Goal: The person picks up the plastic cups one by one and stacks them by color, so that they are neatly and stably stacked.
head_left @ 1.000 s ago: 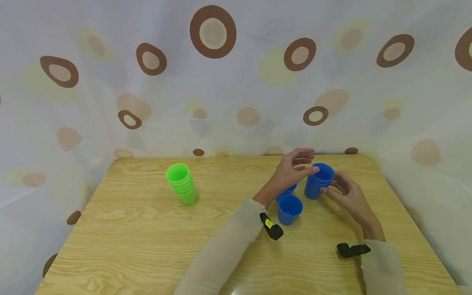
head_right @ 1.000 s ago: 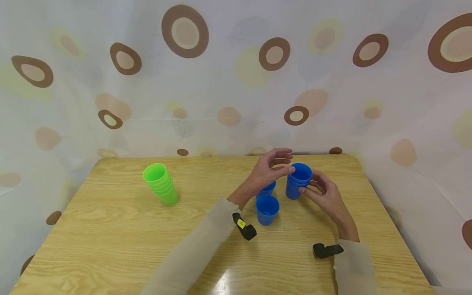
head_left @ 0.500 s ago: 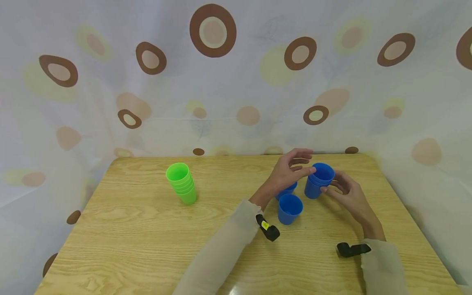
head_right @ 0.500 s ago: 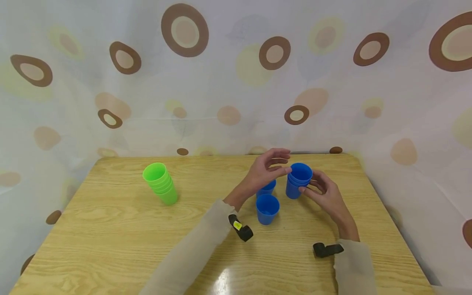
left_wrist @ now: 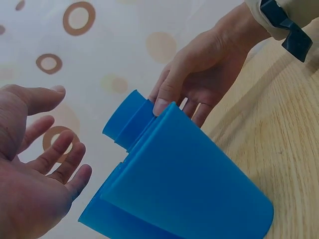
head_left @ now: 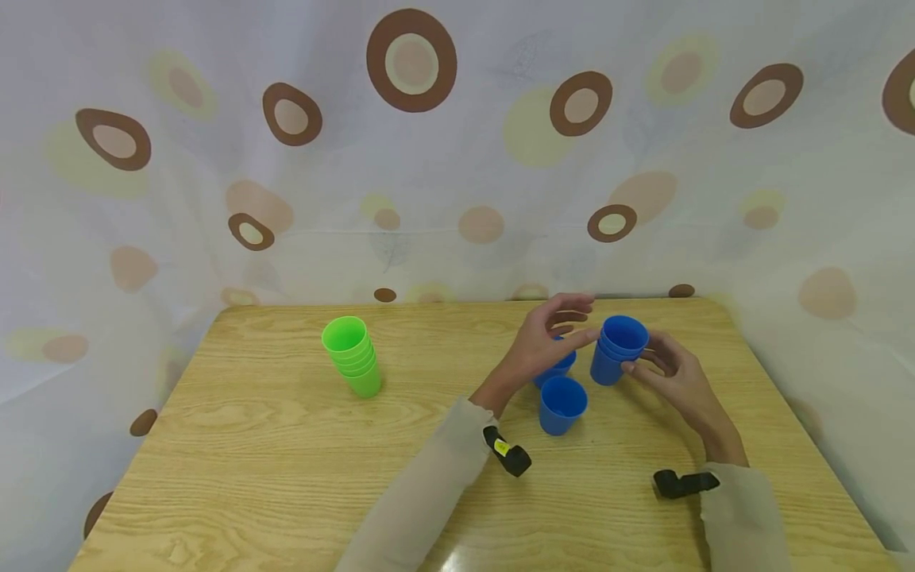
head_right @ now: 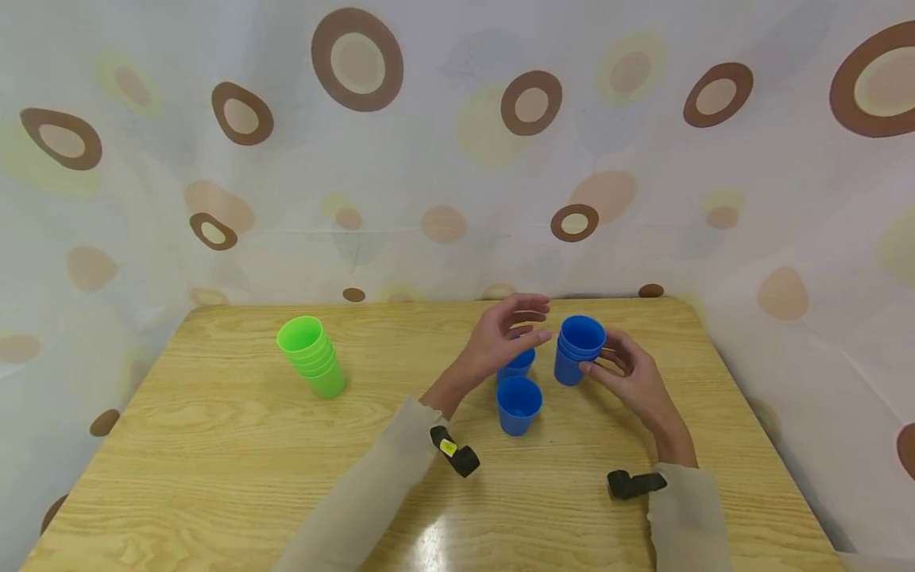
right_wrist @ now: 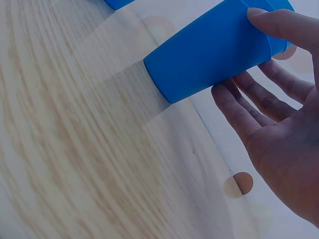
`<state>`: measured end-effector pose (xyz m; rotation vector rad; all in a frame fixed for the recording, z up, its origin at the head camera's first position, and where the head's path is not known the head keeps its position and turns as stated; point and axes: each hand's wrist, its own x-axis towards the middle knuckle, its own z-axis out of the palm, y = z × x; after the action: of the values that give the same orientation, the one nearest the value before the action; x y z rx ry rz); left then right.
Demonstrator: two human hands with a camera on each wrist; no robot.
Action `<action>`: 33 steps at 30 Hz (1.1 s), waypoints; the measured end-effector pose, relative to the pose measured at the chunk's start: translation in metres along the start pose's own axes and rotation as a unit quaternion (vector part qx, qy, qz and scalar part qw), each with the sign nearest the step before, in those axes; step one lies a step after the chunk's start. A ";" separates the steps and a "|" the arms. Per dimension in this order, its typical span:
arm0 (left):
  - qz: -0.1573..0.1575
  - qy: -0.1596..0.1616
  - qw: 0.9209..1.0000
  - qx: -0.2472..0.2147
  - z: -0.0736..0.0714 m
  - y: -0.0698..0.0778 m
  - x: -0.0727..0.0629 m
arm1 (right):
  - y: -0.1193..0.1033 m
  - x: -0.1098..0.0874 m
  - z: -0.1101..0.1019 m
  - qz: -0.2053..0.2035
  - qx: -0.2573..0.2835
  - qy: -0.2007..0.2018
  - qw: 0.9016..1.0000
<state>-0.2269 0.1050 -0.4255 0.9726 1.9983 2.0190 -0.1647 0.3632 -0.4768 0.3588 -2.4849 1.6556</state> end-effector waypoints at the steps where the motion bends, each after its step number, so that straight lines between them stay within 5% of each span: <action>1: 0.001 -0.001 1.000 0.003 0.000 0.000 -0.001 | 0.000 0.000 0.000 -0.001 0.000 0.000 1.000; 14: 0.026 0.011 1.000 0.014 -0.014 -0.004 -0.018 | -0.001 0.000 0.000 -0.003 -0.001 0.003 1.000; 33: -0.002 0.053 0.998 0.013 -0.031 -0.026 -0.044 | -0.002 0.000 0.001 -0.002 0.008 0.002 1.000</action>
<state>-0.2180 0.0586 -0.4623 0.8824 2.0825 2.0899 -0.1637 0.3615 -0.4758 0.3603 -2.4689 1.6731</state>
